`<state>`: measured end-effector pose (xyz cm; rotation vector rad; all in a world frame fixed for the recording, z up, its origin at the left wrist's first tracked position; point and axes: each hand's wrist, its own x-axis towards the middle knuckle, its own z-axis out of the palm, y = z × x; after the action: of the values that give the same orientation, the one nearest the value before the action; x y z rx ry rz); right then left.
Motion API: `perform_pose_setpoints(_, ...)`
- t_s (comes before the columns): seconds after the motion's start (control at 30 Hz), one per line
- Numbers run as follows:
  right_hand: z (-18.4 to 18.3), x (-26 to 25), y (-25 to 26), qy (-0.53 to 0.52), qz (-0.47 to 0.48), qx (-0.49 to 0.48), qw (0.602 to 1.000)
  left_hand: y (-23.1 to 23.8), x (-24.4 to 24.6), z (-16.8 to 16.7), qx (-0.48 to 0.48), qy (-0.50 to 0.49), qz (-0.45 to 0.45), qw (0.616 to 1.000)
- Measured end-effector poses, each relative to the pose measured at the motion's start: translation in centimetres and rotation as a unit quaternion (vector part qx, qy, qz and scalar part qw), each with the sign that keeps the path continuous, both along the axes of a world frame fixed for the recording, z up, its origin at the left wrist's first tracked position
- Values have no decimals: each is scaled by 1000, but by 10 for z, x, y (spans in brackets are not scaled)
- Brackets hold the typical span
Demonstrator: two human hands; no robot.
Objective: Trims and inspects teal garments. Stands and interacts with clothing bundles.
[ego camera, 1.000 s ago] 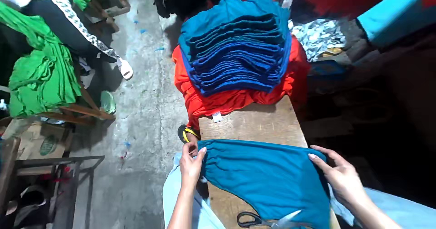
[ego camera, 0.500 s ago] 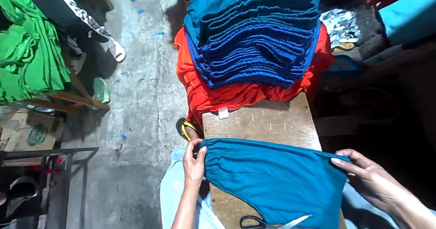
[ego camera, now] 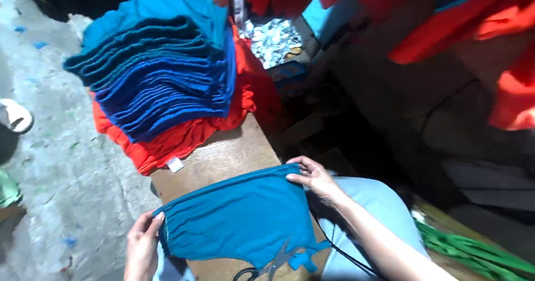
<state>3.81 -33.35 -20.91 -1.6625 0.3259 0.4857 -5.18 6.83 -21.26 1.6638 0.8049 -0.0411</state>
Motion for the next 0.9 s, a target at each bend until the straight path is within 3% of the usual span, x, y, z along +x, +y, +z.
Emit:
perform_pose_setpoints(0.2, -4, 1, 10, 3, -54, -3, 999, 6, -3, 7, -30, 35, 21, 999)
perform_pose_setpoints(0.33, -1, 3, 18, 11, -45, 21, 999, 7, -5, 5, -20, 34, 8, 999)
perform_pose_setpoints(0.5, -6, 8, 20, -42, -39, -3, 998, 4, -5, 5, -18, 36, 22, 999)
perform_pose_setpoints(0.9, 2, 17, 31, -61, -24, -40, 997, 5, -7, -2, -28, 48, 55, 997)
